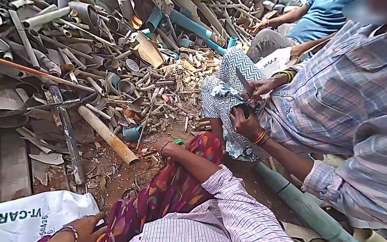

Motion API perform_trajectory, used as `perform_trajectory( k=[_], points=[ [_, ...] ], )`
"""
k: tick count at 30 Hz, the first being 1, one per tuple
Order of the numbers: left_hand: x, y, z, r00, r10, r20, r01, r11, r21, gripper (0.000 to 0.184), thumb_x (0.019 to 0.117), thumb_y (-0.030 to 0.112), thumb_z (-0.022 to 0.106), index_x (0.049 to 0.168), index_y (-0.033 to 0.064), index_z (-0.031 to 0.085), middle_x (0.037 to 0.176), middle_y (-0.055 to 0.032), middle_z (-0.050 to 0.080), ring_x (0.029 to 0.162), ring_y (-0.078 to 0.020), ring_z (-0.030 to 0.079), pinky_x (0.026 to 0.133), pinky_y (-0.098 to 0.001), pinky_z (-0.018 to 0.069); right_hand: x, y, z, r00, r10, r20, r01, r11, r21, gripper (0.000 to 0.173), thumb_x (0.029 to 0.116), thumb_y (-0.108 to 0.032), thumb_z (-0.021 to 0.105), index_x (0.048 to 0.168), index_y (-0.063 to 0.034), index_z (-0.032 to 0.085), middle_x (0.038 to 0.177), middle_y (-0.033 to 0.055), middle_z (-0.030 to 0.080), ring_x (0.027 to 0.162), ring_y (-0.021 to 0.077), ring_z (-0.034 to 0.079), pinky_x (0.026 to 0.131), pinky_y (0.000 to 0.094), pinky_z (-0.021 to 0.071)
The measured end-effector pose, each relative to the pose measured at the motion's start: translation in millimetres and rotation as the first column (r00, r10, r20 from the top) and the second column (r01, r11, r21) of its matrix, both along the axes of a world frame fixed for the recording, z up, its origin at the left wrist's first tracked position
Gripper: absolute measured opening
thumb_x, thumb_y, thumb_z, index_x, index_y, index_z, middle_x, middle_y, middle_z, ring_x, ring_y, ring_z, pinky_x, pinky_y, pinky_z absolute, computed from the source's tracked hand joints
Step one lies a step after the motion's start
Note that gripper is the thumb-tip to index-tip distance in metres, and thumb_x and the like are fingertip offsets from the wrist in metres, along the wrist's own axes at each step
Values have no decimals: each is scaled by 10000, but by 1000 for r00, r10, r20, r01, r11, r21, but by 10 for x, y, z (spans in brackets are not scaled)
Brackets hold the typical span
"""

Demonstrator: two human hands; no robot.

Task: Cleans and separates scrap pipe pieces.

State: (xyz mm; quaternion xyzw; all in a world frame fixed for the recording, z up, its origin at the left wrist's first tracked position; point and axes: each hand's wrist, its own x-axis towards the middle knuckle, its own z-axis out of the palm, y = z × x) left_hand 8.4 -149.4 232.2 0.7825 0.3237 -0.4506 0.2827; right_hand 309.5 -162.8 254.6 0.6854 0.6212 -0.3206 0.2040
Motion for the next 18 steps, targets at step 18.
perform_trajectory(
  k=[18],
  points=[
    [517,-727,422,688,63,723,401,797,-451,392,941,188,579,1206,-88,659,1140,-261,680,1094,-377,662,979,-580,483,116,-40,-200,1000,5,-16,-4,1000,21,379,1015,-32,546,1391,-4,578,1380,251,602,1292,446,560,1021,658,435]
  ],
)
